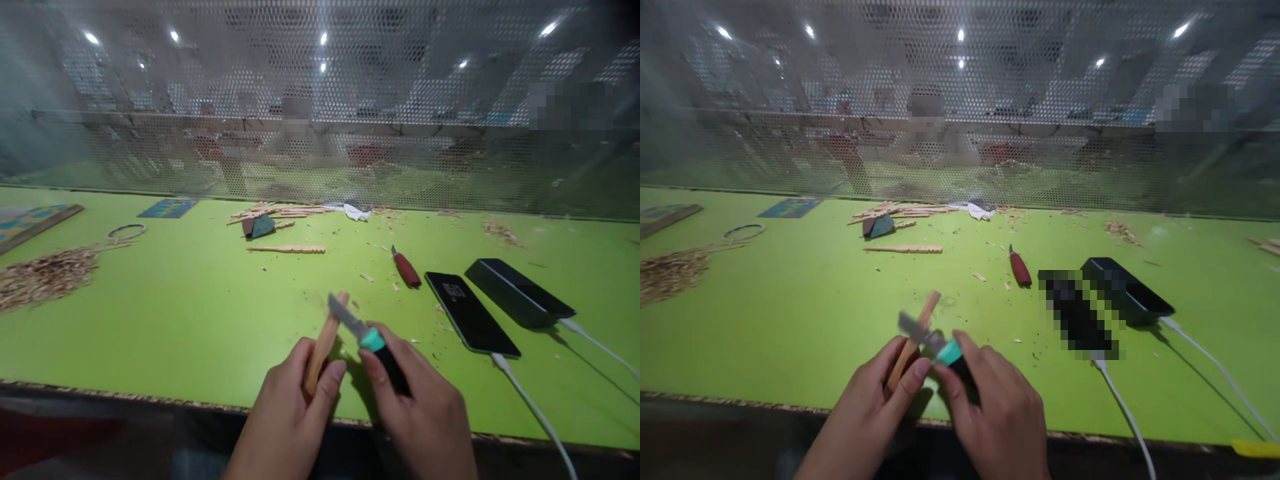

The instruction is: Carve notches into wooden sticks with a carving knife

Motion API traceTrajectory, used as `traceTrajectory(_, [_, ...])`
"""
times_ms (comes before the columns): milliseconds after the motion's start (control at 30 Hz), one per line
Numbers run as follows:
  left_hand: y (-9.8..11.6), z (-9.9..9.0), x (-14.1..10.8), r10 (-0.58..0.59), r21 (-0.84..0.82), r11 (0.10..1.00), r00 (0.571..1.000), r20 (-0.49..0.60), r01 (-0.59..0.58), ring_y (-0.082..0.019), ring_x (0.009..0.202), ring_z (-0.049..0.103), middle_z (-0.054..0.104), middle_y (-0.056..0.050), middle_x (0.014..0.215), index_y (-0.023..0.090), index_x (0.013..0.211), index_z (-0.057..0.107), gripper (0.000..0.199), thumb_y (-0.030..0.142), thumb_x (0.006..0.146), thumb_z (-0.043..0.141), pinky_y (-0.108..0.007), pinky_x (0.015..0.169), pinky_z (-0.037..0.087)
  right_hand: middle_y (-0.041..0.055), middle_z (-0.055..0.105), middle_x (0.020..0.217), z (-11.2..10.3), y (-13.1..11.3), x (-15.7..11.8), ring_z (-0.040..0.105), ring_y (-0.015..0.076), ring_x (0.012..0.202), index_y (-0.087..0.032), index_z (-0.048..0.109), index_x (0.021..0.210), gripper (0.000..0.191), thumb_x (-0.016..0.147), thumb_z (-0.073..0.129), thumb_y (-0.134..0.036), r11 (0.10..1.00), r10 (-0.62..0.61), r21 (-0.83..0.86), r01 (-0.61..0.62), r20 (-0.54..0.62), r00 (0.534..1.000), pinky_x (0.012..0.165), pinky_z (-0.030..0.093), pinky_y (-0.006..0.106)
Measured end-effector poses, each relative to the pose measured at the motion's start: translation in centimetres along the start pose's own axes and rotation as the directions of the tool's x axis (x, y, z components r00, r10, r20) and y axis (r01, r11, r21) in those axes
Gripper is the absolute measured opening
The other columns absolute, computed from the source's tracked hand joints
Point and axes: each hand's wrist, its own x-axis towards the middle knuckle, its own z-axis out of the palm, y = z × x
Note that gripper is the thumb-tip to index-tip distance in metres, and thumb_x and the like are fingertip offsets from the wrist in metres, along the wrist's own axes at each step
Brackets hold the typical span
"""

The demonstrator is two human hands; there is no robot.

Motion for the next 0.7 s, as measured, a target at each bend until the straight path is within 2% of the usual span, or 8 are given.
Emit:
traceTrajectory(133, [-0.3, -0.2, -0.1, -0.004, 0.0, 1.0, 1.0, 0.026, 0.004, -0.019, 0.077, 0.053, 0.062, -0.003, 0.088, 0.02, 0.098, 0.058, 0.046, 0.064, 0.102, 0.048, -0.029, 0.067, 0.038, 0.0083, 0.082, 0.102, 0.3, 0.0, 0.4, 0.079, 0.0237, 0.084, -0.021, 0.072, 0.12, 0.041, 0.107, 0.051, -0.054, 0.992, 0.108, -0.055, -0.114, -0.099, 0.989, 0.066, 0.054, 0.029])
traceTrajectory(300, [-0.5, -1.3, -0.2, 0.004, -0.164, 0.986, 0.997, 0.074, 0.008, -0.012, 0.071, 0.046, 0.051, 0.002, 0.081, 0.018, 0.103, 0.063, 0.044, 0.062, 0.1, 0.058, -0.022, 0.063, 0.04, 0.0092, 0.081, 0.111, 0.7, 0.5, 0.2, 0.079, 0.0274, 0.093, -0.021, 0.069, 0.127, 0.047, 0.108, 0.047, -0.057, 0.971, 0.184, -0.131, -0.2, -0.121, 0.975, 0.069, 0.054, 0.033])
traceTrajectory(400, [-1.1, -1.5, -0.1, -0.045, -0.379, 0.919, 0.985, 0.168, 0.107, -0.006, 0.049, 0.038, 0.046, 0.007, 0.069, 0.018, 0.108, 0.061, 0.046, 0.063, 0.1, 0.056, -0.016, 0.044, 0.032, 0.0096, 0.08, 0.112, 0.8, 0.6, 0.0, 0.078, 0.0278, 0.095, -0.02, 0.067, 0.131, 0.048, 0.109, 0.044, -0.056, 0.973, 0.156, -0.15, -0.173, -0.119, 0.981, 0.069, 0.054, 0.033])
traceTrajectory(467, [-1.7, -1.6, 0.2, -0.067, -0.534, 0.822, 0.964, 0.256, 0.199, -0.005, 0.037, 0.036, 0.051, 0.007, 0.065, 0.018, 0.114, 0.06, 0.052, 0.067, 0.102, 0.046, -0.015, 0.034, 0.028, 0.0102, 0.08, 0.113, 0.7, 0.6, -0.2, 0.078, 0.0271, 0.096, -0.019, 0.066, 0.131, 0.047, 0.109, 0.045, -0.054, 0.98, 0.121, -0.143, -0.138, -0.122, 0.985, 0.072, 0.054, 0.033])
traceTrajectory(533, [-2.3, -1.5, 0.4, -0.072, -0.641, 0.716, 0.942, 0.327, 0.277, -0.008, 0.033, 0.047, 0.059, 0.005, 0.066, 0.019, 0.122, 0.057, 0.055, 0.068, 0.104, 0.04, -0.016, 0.031, 0.035, 0.0104, 0.079, 0.112, 0.5, 0.6, -0.3, 0.077, 0.0261, 0.096, -0.018, 0.065, 0.131, 0.045, 0.109, 0.047, -0.051, 0.987, 0.086, -0.124, -0.099, -0.109, 0.99, 0.075, 0.054, 0.032])
traceTrajectory(600, [-2.6, -1.4, 0.6, -0.076, -0.688, 0.648, 0.926, 0.369, 0.327, -0.013, 0.035, 0.058, 0.063, 0.003, 0.067, 0.021, 0.13, 0.054, 0.057, 0.069, 0.103, 0.038, -0.019, 0.031, 0.041, 0.0096, 0.08, 0.106, 0.3, 0.5, -0.4, 0.077, 0.0245, 0.092, -0.017, 0.065, 0.13, 0.042, 0.109, 0.048, -0.049, 0.992, 0.055, -0.106, -0.065, -0.097, 0.994, 0.075, 0.054, 0.031])
traceTrajectory(633, [-2.7, -1.4, 0.6, -0.082, -0.692, 0.641, 0.926, 0.369, 0.333, -0.014, 0.036, 0.06, 0.063, 0.003, 0.068, 0.021, 0.131, 0.053, 0.058, 0.069, 0.103, 0.039, -0.018, 0.03, 0.04, 0.0093, 0.08, 0.104, 0.2, 0.5, -0.4, 0.077, 0.0238, 0.09, -0.016, 0.065, 0.129, 0.042, 0.109, 0.048, -0.049, 0.994, 0.043, -0.098, -0.053, -0.095, 0.994, 0.074, 0.054, 0.03])
traceTrajectory(700, [-2.5, -1.5, 0.5, -0.101, -0.661, 0.683, 0.936, 0.336, 0.311, -0.011, 0.033, 0.055, 0.063, 0.003, 0.069, 0.02, 0.128, 0.055, 0.059, 0.07, 0.102, 0.041, -0.015, 0.029, 0.032, 0.0093, 0.08, 0.103, 0.1, 0.3, -0.3, 0.077, 0.0232, 0.088, -0.016, 0.065, 0.127, 0.04, 0.109, 0.048, -0.048, 0.995, 0.035, -0.091, -0.045, -0.112, 0.993, 0.074, 0.054, 0.029])
